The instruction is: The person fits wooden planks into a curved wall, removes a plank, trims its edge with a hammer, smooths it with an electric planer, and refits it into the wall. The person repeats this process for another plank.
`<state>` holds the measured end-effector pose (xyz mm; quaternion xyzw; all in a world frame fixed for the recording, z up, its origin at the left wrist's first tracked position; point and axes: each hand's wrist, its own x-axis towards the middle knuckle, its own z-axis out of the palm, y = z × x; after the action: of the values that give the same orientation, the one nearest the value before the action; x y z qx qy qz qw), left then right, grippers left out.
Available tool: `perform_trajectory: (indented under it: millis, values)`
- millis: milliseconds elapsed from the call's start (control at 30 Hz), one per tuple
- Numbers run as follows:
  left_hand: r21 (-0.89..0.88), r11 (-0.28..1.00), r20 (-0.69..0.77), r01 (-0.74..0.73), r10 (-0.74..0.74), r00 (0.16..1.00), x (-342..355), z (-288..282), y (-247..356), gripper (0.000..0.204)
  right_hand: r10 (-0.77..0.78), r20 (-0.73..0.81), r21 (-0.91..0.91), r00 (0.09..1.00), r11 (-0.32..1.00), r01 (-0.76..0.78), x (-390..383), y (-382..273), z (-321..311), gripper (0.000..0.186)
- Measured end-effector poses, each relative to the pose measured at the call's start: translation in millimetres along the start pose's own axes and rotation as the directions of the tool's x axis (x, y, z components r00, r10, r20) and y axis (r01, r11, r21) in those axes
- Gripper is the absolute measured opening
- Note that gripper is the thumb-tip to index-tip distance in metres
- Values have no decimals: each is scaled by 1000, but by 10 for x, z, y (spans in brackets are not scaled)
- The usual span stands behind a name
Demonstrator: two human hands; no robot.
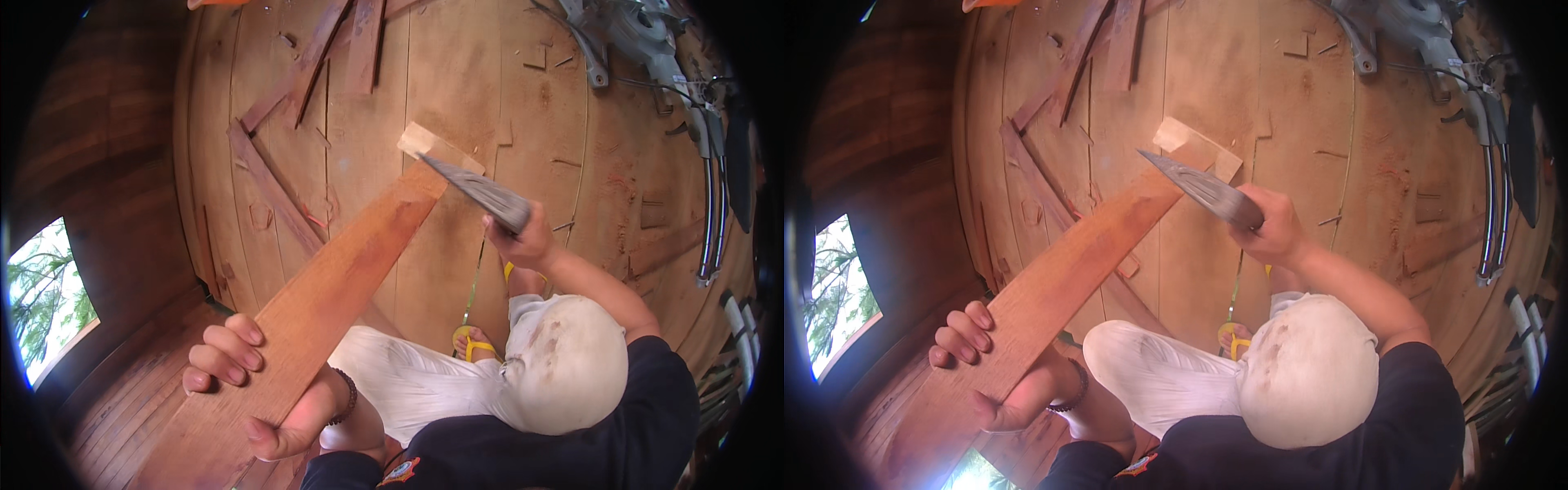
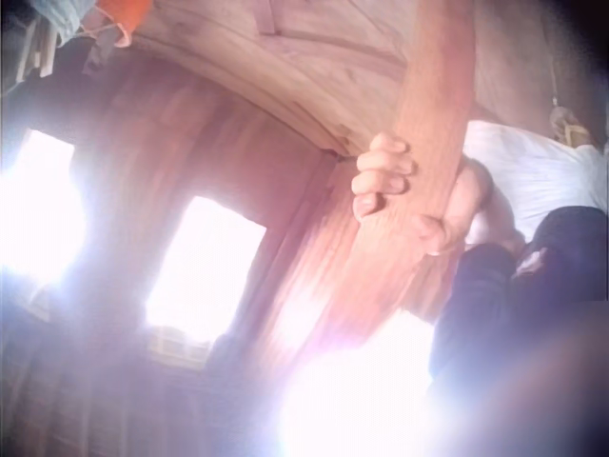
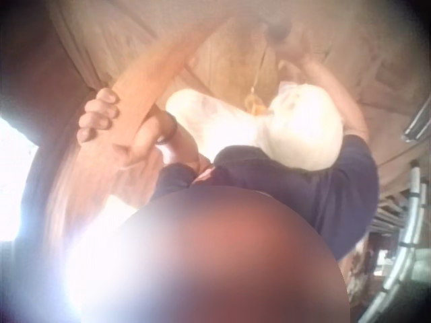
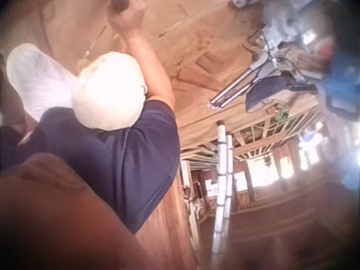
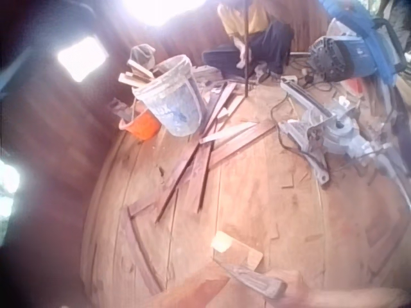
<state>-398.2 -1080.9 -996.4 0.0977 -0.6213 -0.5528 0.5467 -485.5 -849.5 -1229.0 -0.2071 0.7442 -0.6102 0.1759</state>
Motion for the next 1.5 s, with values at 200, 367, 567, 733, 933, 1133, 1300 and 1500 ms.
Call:
perform_trajectory:
  millis: [200,367,567,733,933,1133,1300,1500]
  values:
    - [-2,1000,-42,-8,8,999,-20,129,-3,54,325,138,-245,936,927,-285,128,45,-43,14]
    - [43,999,-14,-2,3,1000,-47,172,-6,55,104,60,-73,993,992,-100,36,-10,-71,15]
    - [-9,999,92,40,-39,995,32,196,10,55,418,120,-489,900,814,-313,132,136,-53,17]
    - [-8,998,98,57,-55,994,91,239,-11,53,311,124,-33,942,950,-310,84,52,-157,20]
    - [-23,998,95,58,-55,994,109,212,-36,54,50,-35,149,998,988,-45,134,-95,-9,16]
    - [30,998,82,61,-63,995,58,235,19,53,317,86,-111,945,945,-307,170,32,-65,17]
    - [3,998,57,68,-68,996,30,263,-20,54,67,-46,47,997,997,-65,39,78,-27,17]
    - [24,997,65,67,-68,996,62,277,13,54,395,55,-87,917,917,-390,64,64,-16,16]
